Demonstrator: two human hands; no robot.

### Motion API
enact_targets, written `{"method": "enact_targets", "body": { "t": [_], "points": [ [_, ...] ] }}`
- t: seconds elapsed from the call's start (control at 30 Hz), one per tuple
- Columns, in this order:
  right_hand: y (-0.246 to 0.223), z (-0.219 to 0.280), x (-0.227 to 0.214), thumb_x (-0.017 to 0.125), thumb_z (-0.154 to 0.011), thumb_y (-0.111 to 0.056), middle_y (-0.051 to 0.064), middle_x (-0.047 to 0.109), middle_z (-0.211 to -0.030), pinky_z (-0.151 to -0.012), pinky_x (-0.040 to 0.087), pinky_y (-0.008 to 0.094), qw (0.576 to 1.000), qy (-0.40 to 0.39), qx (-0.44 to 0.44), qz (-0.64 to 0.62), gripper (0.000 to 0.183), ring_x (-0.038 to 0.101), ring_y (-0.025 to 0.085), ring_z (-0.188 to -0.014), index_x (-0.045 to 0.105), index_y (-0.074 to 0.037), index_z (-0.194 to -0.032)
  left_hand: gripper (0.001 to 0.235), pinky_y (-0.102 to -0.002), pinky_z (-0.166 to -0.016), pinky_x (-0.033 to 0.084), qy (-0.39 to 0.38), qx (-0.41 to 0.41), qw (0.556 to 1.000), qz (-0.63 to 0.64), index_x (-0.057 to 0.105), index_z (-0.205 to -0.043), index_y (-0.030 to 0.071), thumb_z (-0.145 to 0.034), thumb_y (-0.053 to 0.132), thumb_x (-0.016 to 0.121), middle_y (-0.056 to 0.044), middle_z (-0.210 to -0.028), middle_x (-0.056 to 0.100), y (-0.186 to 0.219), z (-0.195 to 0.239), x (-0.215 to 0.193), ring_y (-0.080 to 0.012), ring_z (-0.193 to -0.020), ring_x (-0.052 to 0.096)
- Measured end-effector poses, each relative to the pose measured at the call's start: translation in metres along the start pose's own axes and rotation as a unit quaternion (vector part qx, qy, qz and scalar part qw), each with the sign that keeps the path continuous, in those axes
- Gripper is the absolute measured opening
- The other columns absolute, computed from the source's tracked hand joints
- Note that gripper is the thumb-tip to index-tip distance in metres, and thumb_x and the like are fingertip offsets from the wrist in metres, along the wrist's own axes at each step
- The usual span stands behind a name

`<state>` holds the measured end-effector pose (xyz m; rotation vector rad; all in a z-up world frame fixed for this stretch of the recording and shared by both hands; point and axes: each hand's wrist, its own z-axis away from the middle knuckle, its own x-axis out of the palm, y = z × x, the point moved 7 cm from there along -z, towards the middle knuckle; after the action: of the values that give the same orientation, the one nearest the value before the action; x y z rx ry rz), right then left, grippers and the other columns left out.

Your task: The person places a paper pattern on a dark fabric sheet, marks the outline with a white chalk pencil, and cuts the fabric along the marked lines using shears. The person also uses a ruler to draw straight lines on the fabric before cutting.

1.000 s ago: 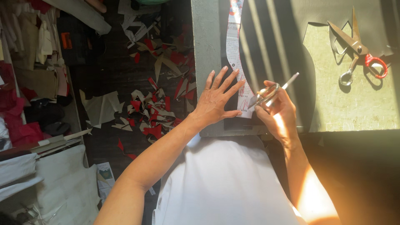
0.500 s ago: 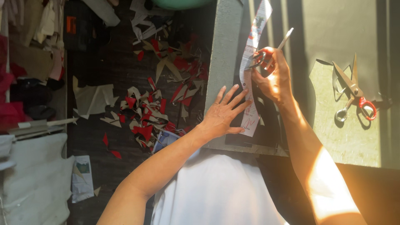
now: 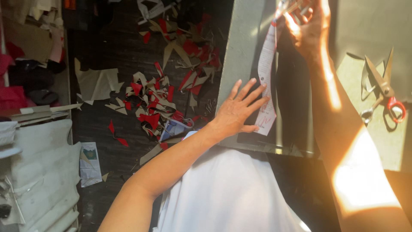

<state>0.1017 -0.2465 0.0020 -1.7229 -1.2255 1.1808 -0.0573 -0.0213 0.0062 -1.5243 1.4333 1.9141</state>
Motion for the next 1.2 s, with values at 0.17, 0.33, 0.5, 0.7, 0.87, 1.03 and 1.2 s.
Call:
{"method": "enact_targets", "body": {
  "t": [0.17, 0.33, 0.5, 0.7, 0.87, 1.03, 1.2],
  "points": [
    [-0.023, 0.043, -0.016, 0.087, -0.106, 0.004, 0.005, 0.061, -0.121, -0.090, 0.057, 0.031, 0.985, 0.079, 0.064, 0.136, 0.040, 0.063, 0.015, -0.107, 0.057, -0.004, -0.132, 0.102, -0.061, -0.127, 0.012, 0.006, 0.001, 1.000, -0.002, 0.043, -0.154, 0.022, -0.069, 0.056, 0.086, -0.011, -0.166, 0.025, 0.000, -0.002, -0.001, -0.0363, -0.155, 0.017],
    [-0.087, 0.145, 0.001, 0.079, -0.101, 0.000, -0.001, 0.064, -0.098, -0.078, 0.050, 0.025, 0.975, 0.008, 0.166, 0.148, 0.016, 0.061, 0.009, -0.086, 0.066, -0.002, -0.109, 0.103, -0.061, -0.127, 0.011, 0.010, 0.009, 1.000, -0.005, 0.041, -0.156, 0.023, -0.070, 0.057, 0.086, -0.011, -0.168, 0.023, 0.000, -0.002, 0.000, -0.0375, -0.156, 0.017],
    [-0.124, 0.208, 0.019, 0.083, -0.088, -0.006, 0.002, 0.057, -0.086, -0.064, 0.043, 0.025, 0.945, -0.005, 0.286, 0.155, 0.019, 0.052, 0.008, -0.073, 0.067, -0.002, -0.096, 0.104, -0.062, -0.127, 0.010, 0.004, 0.008, 1.000, -0.004, 0.040, -0.156, 0.024, -0.069, 0.058, 0.086, -0.011, -0.167, 0.024, -0.001, -0.003, 0.002, -0.0385, -0.155, 0.016],
    [-0.130, 0.222, 0.023, 0.087, -0.085, -0.011, 0.002, 0.057, -0.082, -0.061, 0.043, 0.027, 0.938, 0.001, 0.279, 0.206, 0.023, 0.050, 0.009, -0.069, 0.067, -0.002, -0.093, 0.102, -0.063, -0.127, 0.010, -0.001, 0.018, 1.000, -0.014, 0.040, -0.156, 0.023, -0.071, 0.057, 0.085, -0.012, -0.166, 0.024, 0.002, -0.002, -0.003, -0.0387, -0.155, 0.016],
    [-0.115, 0.199, 0.004, 0.085, -0.090, -0.012, 0.002, 0.062, -0.086, -0.062, 0.044, 0.029, 0.939, 0.027, 0.283, 0.191, 0.021, 0.053, 0.011, -0.069, 0.069, -0.003, -0.100, 0.089, -0.063, -0.121, 0.016, 0.030, 0.032, 0.999, -0.007, 0.046, -0.149, 0.018, -0.076, 0.054, 0.081, -0.015, -0.159, 0.033, 0.003, -0.006, -0.007, -0.0404, -0.148, 0.024],
    [-0.091, 0.109, -0.019, 0.094, -0.087, -0.008, 0.008, 0.065, -0.111, -0.082, 0.054, 0.032, 0.964, 0.079, 0.107, 0.230, 0.053, 0.065, 0.017, -0.100, 0.064, -0.006, -0.131, 0.061, -0.056, -0.128, 0.027, 0.092, 0.004, 0.996, -0.007, 0.053, -0.148, 0.007, -0.100, 0.039, 0.075, -0.008, -0.148, 0.048, -0.008, -0.029, -0.007, -0.0306, -0.142, 0.039],
    [-0.052, 0.031, -0.012, 0.100, -0.081, -0.011, 0.012, 0.060, -0.135, -0.083, 0.057, 0.033, 0.965, 0.052, 0.033, 0.256, 0.085, 0.062, 0.026, -0.111, 0.051, -0.008, -0.150, 0.051, -0.055, -0.125, 0.026, 0.155, -0.031, 0.987, -0.028, 0.057, -0.135, 0.008, -0.096, 0.037, 0.075, -0.012, -0.159, 0.041, -0.023, -0.048, -0.014, -0.0324, -0.150, 0.033]
  ]
}}
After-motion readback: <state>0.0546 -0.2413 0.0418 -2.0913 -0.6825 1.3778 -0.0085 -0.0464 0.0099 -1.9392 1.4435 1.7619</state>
